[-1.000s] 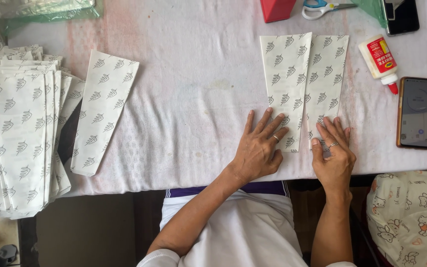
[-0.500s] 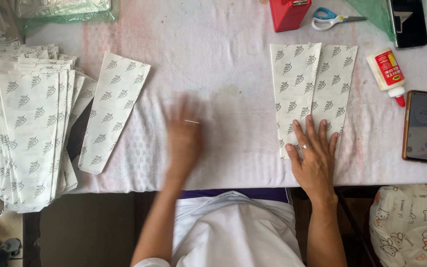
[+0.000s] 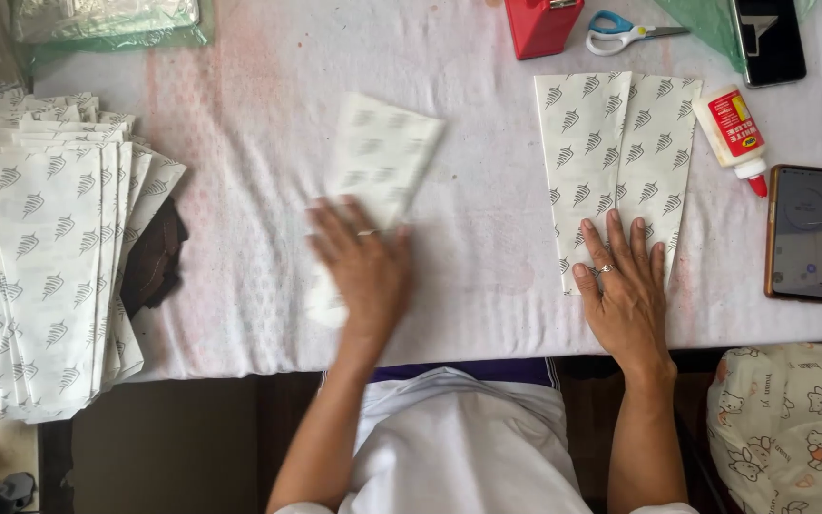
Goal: The person arranges printed paper sheets on a table and applies glue to the edges to form individual bags.
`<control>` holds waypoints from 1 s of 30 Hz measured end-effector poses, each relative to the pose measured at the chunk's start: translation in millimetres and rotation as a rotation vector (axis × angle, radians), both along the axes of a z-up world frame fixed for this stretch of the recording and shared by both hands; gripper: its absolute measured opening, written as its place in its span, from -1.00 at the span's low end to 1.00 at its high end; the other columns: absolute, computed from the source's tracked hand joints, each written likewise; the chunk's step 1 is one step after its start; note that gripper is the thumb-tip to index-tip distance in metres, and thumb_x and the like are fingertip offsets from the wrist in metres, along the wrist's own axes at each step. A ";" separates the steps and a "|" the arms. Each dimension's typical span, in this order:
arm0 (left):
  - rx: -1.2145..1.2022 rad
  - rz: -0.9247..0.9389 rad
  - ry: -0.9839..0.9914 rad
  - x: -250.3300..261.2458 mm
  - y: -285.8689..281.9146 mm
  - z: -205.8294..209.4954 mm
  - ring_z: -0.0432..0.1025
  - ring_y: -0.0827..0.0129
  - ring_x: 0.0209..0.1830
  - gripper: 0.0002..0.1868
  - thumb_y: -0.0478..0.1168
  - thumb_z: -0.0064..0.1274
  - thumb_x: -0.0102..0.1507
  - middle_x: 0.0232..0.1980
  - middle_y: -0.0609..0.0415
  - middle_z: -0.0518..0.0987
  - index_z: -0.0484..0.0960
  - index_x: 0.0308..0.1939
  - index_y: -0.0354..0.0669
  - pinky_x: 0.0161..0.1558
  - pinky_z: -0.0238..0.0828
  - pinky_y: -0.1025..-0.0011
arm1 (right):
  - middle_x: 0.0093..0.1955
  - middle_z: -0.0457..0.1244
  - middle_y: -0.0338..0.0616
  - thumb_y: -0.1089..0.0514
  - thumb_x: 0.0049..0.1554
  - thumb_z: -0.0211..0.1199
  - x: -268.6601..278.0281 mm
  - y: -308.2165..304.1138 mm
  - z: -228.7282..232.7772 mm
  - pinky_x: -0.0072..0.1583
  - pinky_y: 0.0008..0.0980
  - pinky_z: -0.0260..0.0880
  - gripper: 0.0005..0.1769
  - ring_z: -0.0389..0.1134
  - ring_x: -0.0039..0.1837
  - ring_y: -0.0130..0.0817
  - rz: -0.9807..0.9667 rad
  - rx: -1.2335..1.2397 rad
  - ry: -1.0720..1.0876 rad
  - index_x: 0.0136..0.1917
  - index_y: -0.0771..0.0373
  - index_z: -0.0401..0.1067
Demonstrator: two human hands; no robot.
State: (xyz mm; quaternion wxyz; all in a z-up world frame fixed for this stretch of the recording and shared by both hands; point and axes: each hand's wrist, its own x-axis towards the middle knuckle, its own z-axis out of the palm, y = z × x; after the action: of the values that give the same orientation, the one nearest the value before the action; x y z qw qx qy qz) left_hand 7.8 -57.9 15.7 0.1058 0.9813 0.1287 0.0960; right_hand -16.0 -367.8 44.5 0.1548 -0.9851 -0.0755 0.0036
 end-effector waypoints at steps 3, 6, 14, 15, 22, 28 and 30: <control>-0.073 -0.080 0.055 -3.9 -60.0 21.9 -0.16 -0.56 0.56 -0.07 0.15 -0.02 0.33 0.52 -0.70 -0.04 0.09 0.50 -0.54 0.31 0.15 -0.23 | 0.74 -0.20 -0.07 -0.15 0.37 -0.10 0.6 1.0 0.8 0.57 0.24 -0.42 -0.35 -0.29 0.69 0.17 0.016 0.030 -0.001 0.68 -0.11 0.00; -0.044 -0.223 0.347 -4.6 -79.9 63.2 -0.15 -0.55 0.55 -0.28 0.06 -0.19 0.39 0.55 -0.57 0.04 0.24 0.46 -0.45 0.23 0.15 0.02 | 0.73 -0.15 -0.06 -0.12 0.37 -0.07 -0.7 4.5 1.0 0.57 0.26 -0.41 -0.37 -0.26 0.69 0.20 0.005 0.025 -0.026 0.67 -0.09 0.05; -0.104 -0.486 0.188 8.5 -45.3 44.1 0.17 -0.09 0.35 -0.35 -0.08 0.05 0.33 0.54 -0.23 0.20 0.32 0.47 -0.22 0.08 0.28 0.13 | 0.70 -0.07 0.09 0.01 0.35 0.07 -3.0 19.8 7.5 0.55 0.34 -0.45 -0.42 -0.29 0.69 0.29 0.075 0.106 -0.190 0.60 0.12 0.20; -0.085 -0.506 0.138 13.7 -45.4 35.8 0.14 -0.05 0.39 -0.36 -0.02 0.00 0.37 0.56 -0.15 0.20 0.29 0.51 -0.12 0.15 0.26 0.08 | 0.68 -0.03 0.08 0.03 0.32 0.15 -5.8 24.0 10.7 0.56 0.33 -0.41 -0.45 -0.23 0.69 0.25 0.107 0.179 -0.236 0.54 0.14 0.30; -0.343 -0.631 -0.351 5.6 -40.5 8.4 0.35 0.09 0.29 -0.71 -0.16 0.12 0.32 0.21 0.01 0.50 0.55 0.12 -0.02 0.08 0.36 0.21 | 0.41 0.29 -0.03 0.25 0.04 0.41 -20.9 67.0 5.2 0.55 0.03 0.13 -0.58 0.23 0.51 0.02 0.347 0.497 -0.186 0.19 0.18 0.57; -0.545 -0.731 -0.260 -50.4 -45.8 15.8 0.47 0.07 0.30 -0.85 -0.29 0.30 0.19 0.02 -0.08 0.70 0.74 -0.18 -0.24 0.34 0.33 0.08 | 0.18 0.42 -0.01 0.33 0.08 0.38 -22.7 74.3 8.1 0.43 -0.04 0.35 -0.84 0.43 0.30 -0.03 0.350 0.523 -0.301 -0.02 0.35 0.60; -0.543 -0.710 -0.286 -51.7 -48.9 14.4 0.49 0.06 0.28 -0.87 -0.30 0.29 0.20 0.02 -0.10 0.70 0.75 -0.19 -0.26 0.35 0.35 0.08 | 0.16 0.43 0.00 0.35 0.07 0.39 -22.8 74.6 7.1 0.37 -0.03 0.42 -0.88 0.45 0.26 -0.03 0.363 0.517 -0.348 -0.07 0.36 0.60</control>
State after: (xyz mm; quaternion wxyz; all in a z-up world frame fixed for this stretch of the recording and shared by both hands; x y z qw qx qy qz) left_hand -43.8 -106.7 30.1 0.4017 0.8784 -0.2105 0.1509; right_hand -38.8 -293.2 51.5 0.3805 -0.8697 -0.2730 -0.1558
